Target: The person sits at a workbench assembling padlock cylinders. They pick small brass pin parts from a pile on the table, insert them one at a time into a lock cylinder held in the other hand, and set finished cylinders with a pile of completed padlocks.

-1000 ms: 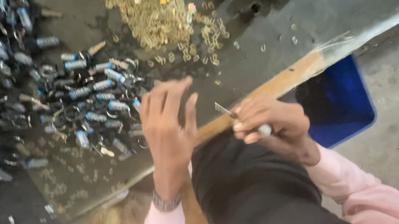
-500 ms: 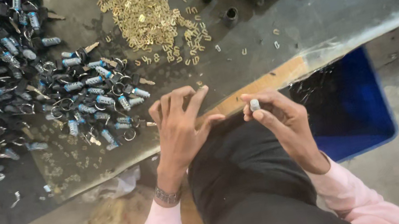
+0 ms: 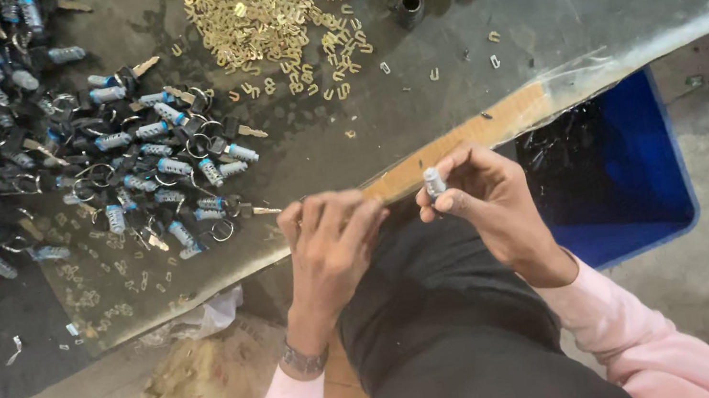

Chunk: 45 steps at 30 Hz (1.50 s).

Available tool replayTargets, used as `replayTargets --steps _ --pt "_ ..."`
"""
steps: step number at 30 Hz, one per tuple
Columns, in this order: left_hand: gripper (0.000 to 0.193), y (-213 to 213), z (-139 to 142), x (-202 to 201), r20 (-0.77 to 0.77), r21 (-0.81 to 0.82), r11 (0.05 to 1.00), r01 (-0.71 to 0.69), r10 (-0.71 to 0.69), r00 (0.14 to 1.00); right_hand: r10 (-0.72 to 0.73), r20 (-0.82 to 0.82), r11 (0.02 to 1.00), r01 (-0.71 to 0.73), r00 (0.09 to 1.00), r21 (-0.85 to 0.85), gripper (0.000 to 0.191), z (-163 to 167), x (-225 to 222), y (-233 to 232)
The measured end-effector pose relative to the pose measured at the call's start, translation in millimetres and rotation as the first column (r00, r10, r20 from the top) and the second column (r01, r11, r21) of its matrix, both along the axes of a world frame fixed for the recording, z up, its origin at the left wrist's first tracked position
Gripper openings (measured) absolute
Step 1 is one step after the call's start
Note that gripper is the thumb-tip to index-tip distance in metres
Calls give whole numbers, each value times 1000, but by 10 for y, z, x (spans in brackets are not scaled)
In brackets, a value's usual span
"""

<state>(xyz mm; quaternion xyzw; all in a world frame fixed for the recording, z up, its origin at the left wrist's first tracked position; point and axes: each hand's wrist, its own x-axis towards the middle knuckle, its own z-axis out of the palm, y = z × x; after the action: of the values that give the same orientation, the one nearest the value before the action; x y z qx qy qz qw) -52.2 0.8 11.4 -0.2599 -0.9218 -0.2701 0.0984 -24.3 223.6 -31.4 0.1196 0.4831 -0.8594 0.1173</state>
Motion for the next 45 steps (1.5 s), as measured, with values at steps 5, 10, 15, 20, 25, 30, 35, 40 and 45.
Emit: replayTargets --steps 5,10,15,20,25,30,35,40,45 --pt "20 -44 71 111 202 438 889 -135 48 978 51 16 998 -50 999 -46 25 90 -23 -60" --pt "14 44 143 137 522 736 563 -376 -119 845 90 22 981 -85 996 -173 24 236 -40 -201" --pt "14 142 118 76 496 803 477 -359 -200 845 64 -1 984 -63 998 -165 24 291 6 -268" --pt "16 131 168 49 448 785 544 -296 -170 878 54 23 987 -50 998 -153 29 226 87 -263" --pt "19 148 230 25 301 651 740 -170 -46 952 61 8 996 -61 998 -66 25 165 127 -270" --pt "20 169 261 2 243 609 789 -78 -92 966 52 -15 995 -53 999 -81 21 182 143 -270" --pt "24 181 280 -1 197 531 847 -34 -85 977 51 -42 998 -53 998 -38 17 225 133 -240" --pt "26 182 263 -10 194 524 852 -21 -95 976 43 -25 999 -42 999 33 16 235 134 -228" --pt "26 155 218 -4 250 517 855 -34 -114 962 35 -20 996 -33 999 79 14 231 123 -203"
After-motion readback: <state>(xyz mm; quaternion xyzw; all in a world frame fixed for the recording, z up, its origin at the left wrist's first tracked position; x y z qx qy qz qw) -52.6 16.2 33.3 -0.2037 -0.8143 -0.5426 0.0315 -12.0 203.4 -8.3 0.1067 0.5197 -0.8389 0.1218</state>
